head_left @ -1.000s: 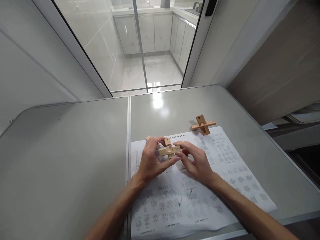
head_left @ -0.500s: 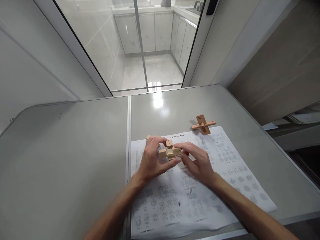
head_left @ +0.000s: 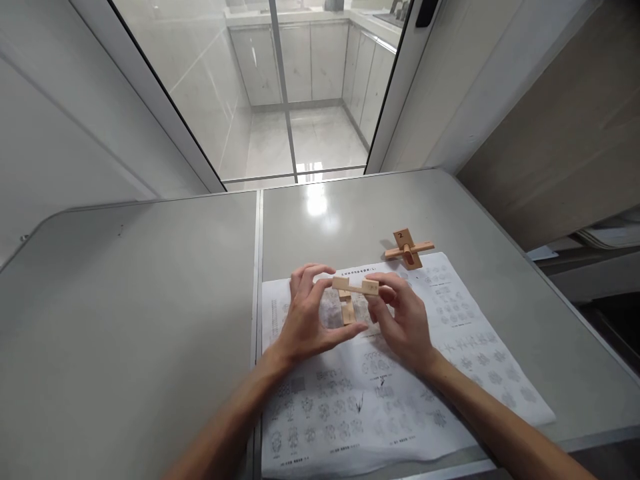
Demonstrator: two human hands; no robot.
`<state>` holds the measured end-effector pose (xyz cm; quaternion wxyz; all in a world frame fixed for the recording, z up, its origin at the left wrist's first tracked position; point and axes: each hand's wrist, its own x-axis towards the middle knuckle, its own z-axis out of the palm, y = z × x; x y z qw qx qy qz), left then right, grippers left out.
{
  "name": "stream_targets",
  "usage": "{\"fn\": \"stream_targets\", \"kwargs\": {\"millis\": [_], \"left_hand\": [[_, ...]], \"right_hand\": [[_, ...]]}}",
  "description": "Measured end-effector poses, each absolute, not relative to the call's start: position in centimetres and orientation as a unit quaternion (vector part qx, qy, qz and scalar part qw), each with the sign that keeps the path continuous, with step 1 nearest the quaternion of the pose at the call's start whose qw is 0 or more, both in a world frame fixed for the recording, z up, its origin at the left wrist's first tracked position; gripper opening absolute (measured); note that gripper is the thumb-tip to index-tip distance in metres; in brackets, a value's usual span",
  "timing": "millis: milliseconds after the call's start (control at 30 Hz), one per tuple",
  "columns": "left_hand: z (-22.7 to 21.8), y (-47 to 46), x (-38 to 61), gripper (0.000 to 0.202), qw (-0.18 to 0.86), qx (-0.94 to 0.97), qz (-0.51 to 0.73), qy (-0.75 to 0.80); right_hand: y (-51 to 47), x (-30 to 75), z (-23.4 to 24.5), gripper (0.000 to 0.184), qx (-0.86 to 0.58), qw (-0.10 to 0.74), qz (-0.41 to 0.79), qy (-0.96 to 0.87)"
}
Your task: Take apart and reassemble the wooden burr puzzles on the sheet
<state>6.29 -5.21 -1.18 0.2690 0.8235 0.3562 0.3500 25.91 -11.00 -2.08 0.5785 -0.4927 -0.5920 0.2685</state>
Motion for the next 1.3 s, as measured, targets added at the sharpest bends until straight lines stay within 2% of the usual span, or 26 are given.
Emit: {"fn": "stream_targets", "kwargs": {"millis": [67, 233, 467, 667, 900, 1300], "left_hand": [[-1.4, -5.2, 6.3, 0.062, 0.248, 0.804, 0.370, 0.394], [-1.6, -4.8, 6.0, 0.065, 0.259, 0.761, 0.399, 0.442], [-1.8, -4.4, 5.6, 0.065, 0.223, 0.729, 0.418, 0.495], [-2.5, -4.0, 5.6, 0.064, 0.263, 0.708, 0.399, 0.520], [-2.7, -3.8, 5.7, 0.064, 0.240, 0.744, 0.360, 0.510], [-2.9, -4.1, 5.8, 0.057, 0.191, 0.788, 0.308, 0.498]], "right_hand": [[-10.7, 26.0, -2.3, 0.015, -0.524, 0.579, 0.322, -0.535], [-10.0, 26.1, -2.5, 0.024, -0.556, 0.575, 0.382, -0.463], [-9.9, 26.1, -3.0, 0.029, -0.580, 0.532, 0.372, -0.492], [-9.9, 26.1, -2.9, 0.031, -0.592, 0.514, 0.374, -0.496], [-9.8, 26.1, -2.8, 0.032, -0.593, 0.493, 0.370, -0.518], [-9.8, 26.2, -3.0, 0.023, -0.597, 0.454, 0.349, -0.562]]}}
